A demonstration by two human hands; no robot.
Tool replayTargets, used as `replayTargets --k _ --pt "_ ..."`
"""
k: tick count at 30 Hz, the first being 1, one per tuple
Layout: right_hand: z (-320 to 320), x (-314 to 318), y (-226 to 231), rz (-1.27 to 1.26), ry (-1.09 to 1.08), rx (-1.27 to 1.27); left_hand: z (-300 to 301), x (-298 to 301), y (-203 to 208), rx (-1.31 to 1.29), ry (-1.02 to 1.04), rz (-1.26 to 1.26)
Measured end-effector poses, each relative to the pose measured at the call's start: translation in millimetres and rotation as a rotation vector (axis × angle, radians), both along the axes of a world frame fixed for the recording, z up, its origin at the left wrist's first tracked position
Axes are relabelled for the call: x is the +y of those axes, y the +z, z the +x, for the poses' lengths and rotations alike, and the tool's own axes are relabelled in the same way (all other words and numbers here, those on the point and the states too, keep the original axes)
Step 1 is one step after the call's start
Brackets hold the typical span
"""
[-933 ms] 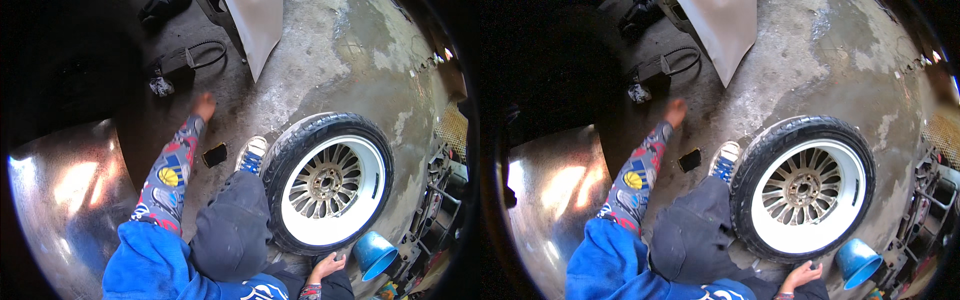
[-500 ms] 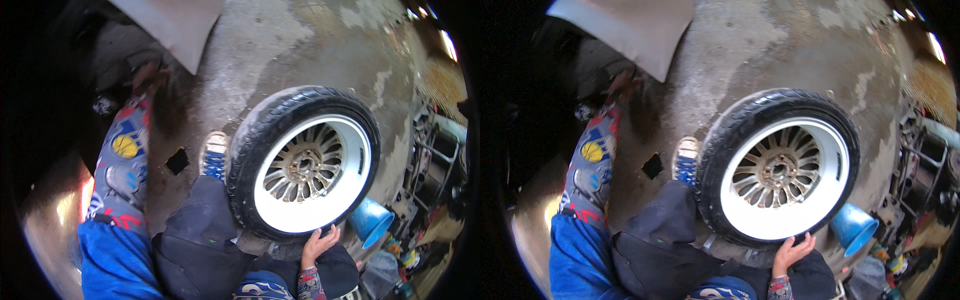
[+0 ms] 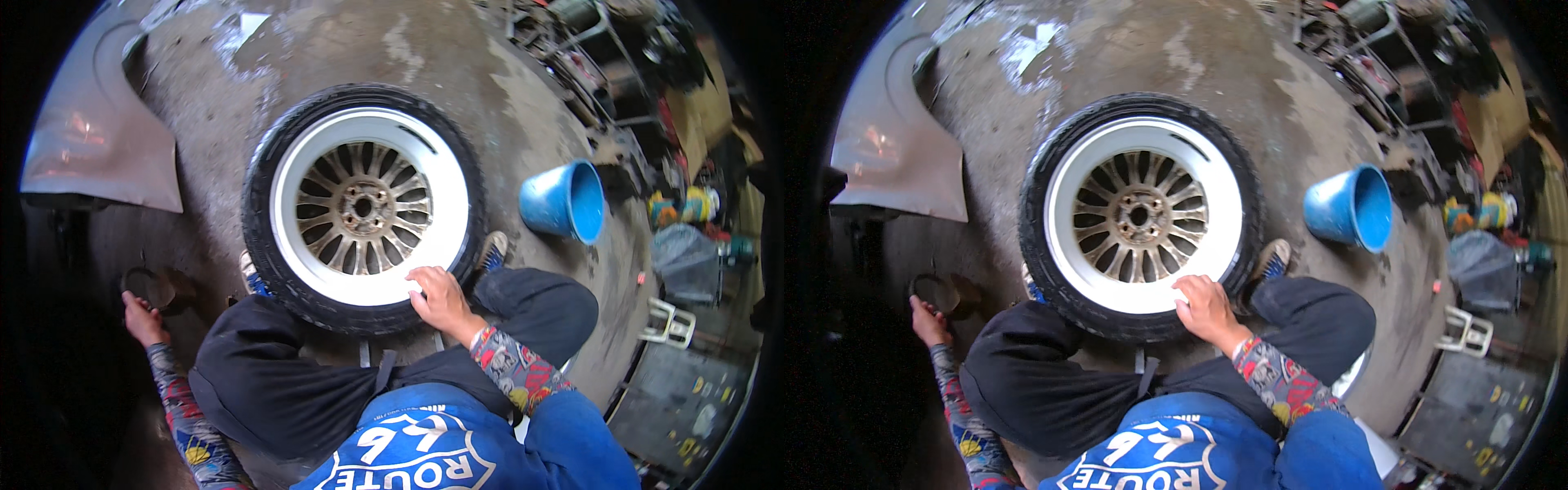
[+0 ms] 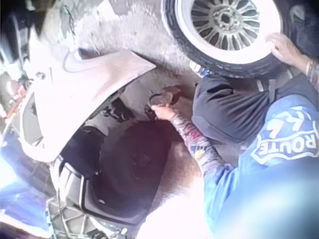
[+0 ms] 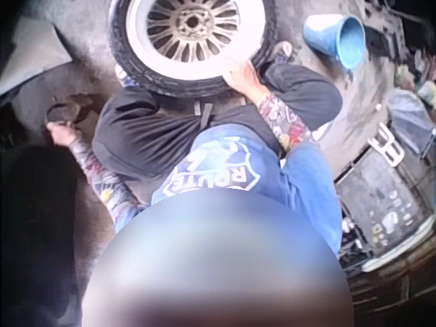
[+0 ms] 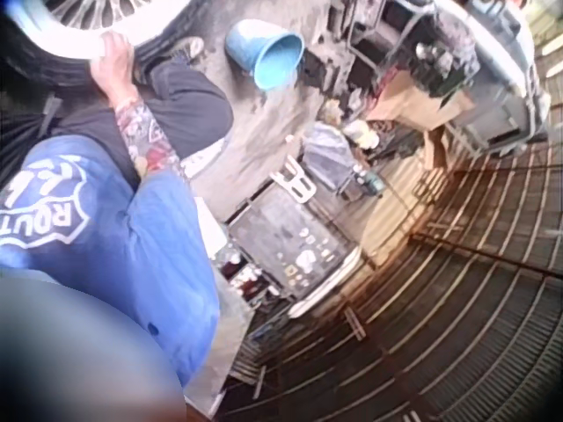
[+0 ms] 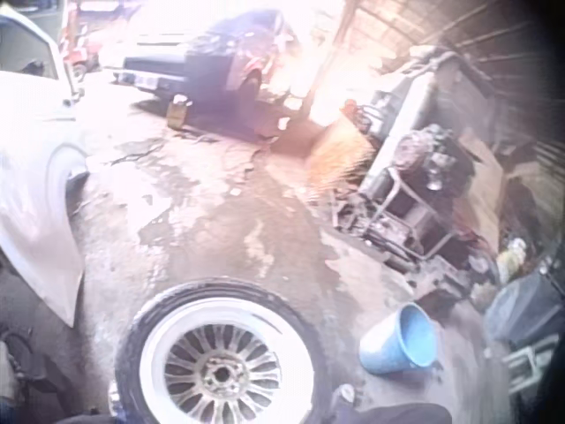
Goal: The person pours water from a plastic bottle onto a car tire and scrubs the rim and tire surface with a black sponge. The person repeatedly wets and scrubs the tire, then places the bottle inside the tire.
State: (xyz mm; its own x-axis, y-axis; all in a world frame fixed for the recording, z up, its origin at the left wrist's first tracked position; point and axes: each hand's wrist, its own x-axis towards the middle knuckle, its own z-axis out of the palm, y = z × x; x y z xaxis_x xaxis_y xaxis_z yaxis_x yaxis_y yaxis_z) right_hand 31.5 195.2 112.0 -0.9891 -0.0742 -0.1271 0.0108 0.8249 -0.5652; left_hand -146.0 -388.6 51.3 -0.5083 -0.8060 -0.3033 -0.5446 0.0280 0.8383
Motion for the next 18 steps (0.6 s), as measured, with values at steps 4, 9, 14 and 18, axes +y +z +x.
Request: replayTargets --k 4,9,14,18 --pt "20 33 24 -0.119 -0.365 0.018 6 68 125 0.108 -0.187 -0.018" --pt "34 80 80 -0.202 -0.160 0.062 26 204 279 0.255 -0.912 -0.458" --pt "32 117 132 -0.518 -0.216 0.065 38 319 328 0.480 -1.254 -0.477" --pt "25 120 126 -1.112 -0.578 0.006 31 414 312 0.522 -1.402 0.108"
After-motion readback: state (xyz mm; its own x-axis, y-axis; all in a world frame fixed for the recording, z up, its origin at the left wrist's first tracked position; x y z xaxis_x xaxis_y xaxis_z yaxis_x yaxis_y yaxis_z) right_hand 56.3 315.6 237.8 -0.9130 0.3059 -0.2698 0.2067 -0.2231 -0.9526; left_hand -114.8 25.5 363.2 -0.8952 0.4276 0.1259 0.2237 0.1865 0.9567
